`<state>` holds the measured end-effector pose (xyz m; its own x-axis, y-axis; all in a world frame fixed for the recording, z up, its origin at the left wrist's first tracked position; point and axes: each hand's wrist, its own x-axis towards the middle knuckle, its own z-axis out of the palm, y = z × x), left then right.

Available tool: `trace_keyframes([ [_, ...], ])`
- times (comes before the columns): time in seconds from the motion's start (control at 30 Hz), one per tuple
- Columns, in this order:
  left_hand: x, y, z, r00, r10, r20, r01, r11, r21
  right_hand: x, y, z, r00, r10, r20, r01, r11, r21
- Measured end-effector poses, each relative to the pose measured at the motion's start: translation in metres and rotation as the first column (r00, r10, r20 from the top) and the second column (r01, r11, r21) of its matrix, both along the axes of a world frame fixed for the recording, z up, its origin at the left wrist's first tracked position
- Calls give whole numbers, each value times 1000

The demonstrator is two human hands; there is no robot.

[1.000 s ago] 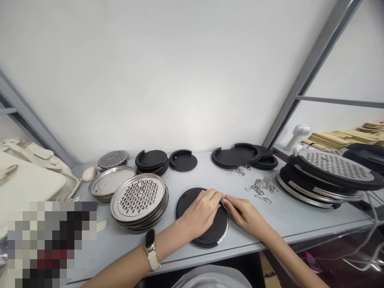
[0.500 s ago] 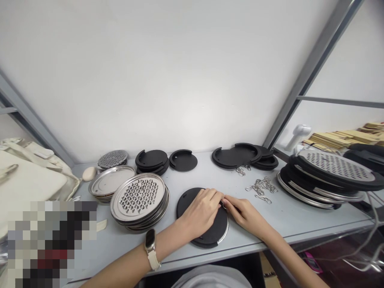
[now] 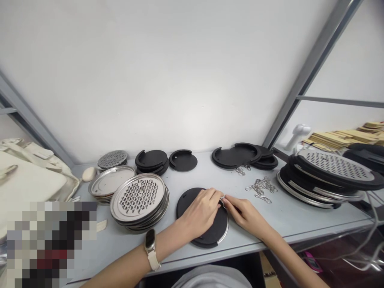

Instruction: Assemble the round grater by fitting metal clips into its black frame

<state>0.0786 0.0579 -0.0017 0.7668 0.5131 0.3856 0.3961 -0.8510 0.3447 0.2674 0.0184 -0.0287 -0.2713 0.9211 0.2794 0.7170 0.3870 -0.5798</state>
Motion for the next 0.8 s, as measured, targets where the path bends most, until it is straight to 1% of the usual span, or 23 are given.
trace_keyframes([
  [0.27,0,-1,0,1000,-9,6,9,1000,-22,1,2,-2,1000,2,14,-2,999,45],
  [0.43,0,-1,0,1000,-20,20,21,999,-45,3,2,-5,999,-33,4,32,997,74],
  [0.57,0,-1,1,1000,-15,8,16,999,-48,2,1,-2,1000,-27,-5,28,999,24],
  [0.67,-1,-2,3,1000,3,2,-3,999,-33,0,2,2,1000,22,-9,-22,999,-33],
  [0.8,-1,-2,4,1000,18,-1,-18,1000,-12,-1,2,4,999,30,-12,-30,999,-42],
])
